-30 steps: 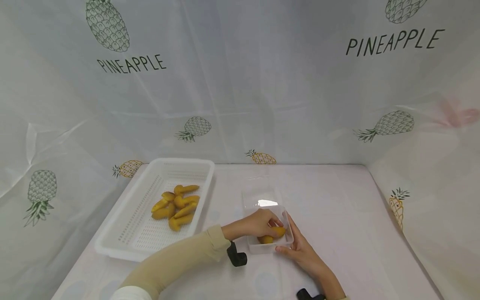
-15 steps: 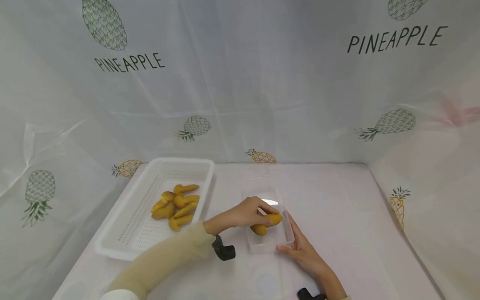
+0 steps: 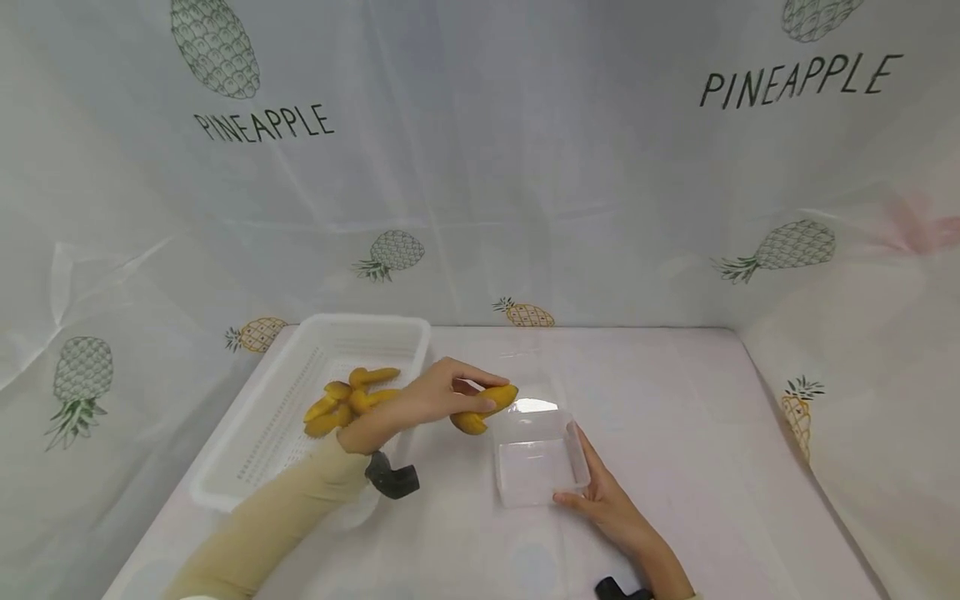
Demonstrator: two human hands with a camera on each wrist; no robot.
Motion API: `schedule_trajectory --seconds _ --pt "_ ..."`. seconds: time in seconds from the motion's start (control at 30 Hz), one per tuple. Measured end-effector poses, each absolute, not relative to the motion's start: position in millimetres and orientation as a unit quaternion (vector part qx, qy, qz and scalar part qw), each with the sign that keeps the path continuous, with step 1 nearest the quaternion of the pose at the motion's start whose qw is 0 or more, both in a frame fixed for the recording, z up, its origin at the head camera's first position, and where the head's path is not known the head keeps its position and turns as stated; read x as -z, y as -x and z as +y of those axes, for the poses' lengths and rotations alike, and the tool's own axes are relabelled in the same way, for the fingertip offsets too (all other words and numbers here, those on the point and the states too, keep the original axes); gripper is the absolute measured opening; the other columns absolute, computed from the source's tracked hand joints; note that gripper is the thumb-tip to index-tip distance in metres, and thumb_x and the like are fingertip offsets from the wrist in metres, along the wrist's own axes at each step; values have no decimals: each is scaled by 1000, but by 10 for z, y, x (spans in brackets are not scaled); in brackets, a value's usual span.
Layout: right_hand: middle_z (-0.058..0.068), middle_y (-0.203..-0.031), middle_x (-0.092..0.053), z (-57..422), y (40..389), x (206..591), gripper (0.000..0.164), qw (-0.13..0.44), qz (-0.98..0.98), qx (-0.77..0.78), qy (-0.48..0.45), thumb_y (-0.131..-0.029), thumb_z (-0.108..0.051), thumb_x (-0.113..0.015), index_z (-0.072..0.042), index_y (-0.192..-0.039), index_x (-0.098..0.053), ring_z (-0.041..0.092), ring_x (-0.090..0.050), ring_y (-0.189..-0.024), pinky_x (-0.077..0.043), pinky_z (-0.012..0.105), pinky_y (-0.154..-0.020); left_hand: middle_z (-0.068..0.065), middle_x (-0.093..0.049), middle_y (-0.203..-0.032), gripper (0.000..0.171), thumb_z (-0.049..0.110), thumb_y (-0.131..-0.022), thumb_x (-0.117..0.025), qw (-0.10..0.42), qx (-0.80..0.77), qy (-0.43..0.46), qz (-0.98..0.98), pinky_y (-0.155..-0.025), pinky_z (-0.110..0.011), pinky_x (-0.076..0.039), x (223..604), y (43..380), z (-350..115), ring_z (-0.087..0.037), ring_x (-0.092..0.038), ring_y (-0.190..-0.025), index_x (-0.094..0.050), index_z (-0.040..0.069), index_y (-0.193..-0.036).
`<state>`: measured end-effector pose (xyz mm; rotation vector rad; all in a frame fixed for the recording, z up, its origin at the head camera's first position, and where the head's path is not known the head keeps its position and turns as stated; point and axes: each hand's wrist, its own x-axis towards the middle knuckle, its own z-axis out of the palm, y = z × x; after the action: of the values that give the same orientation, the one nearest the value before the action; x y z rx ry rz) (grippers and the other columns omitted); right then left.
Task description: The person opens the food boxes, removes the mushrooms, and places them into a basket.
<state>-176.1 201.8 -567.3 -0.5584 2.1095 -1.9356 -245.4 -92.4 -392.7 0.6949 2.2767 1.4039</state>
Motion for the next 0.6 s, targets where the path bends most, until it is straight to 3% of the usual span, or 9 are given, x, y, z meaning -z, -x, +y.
schedule_trajectory --seconds 0.1,0.27,0.33,0.4,0.5,0.6 --pt "13 -166 2 2024 1751 5666 101 110 725 654 184 -90 -2 -71 -28 -162 -5 -4 -9 -143 -23 4 -101 -4 -66 -128 37 17 -92 -74 175 -505 -239 811 -77 -30 -58 3839 2460 -1103 -15 -70 -96 -70 13 -129" --pt "12 -166 4 2034 1758 5664 102 115 732 647 180 -91 -3 -71 -31 -162 -4 36 4 -146 -27 5 -99 -4 -66 -128 38 19 -93 -73 148 -512 -207 821 -76 -31 -58 3725 2465 -1419 -18 -69 -98 -69 14 -130" --pt "13 -166 5 2034 1760 5664 102 117 731 647 181 -91 -2 -71 -31 -162 -3 42 6 -145 -29 5 -99 -4 -65 -129 39 20 -93 -73 133 -509 -200 826 -76 -32 -58 3696 2463 -1548 -19 -69 -100 -68 13 -131" --pt "14 -166 6 2031 1760 5663 102 118 730 648 182 -91 -2 -70 -30 -162 -2 40 5 -146 -30 6 -99 -5 -64 -131 39 21 -94 -72 123 -512 -193 828 -77 -34 -58 3669 2455 -1677 -21 -68 -102 -67 13 -132" --pt "12 -166 6 2023 1755 5661 102 126 728 651 174 -91 -3 -70 -33 -161 -2 15 -3 -148 -32 8 -99 -7 -62 -134 40 23 -94 -72 104 -502 -178 840 -82 -35 -57 3639 2445 -1873 -25 -66 -107 -67 13 -133" --pt "11 -166 5 2018 1750 5658 102 128 732 648 169 -92 -4 -70 -34 -161 -3 16 -3 -148 -32 7 -98 -9 -60 -136 40 22 -94 -72 96 -500 -152 847 -84 -36 -57 3647 2442 -2056 -29 -63 -112 -66 14 -133"
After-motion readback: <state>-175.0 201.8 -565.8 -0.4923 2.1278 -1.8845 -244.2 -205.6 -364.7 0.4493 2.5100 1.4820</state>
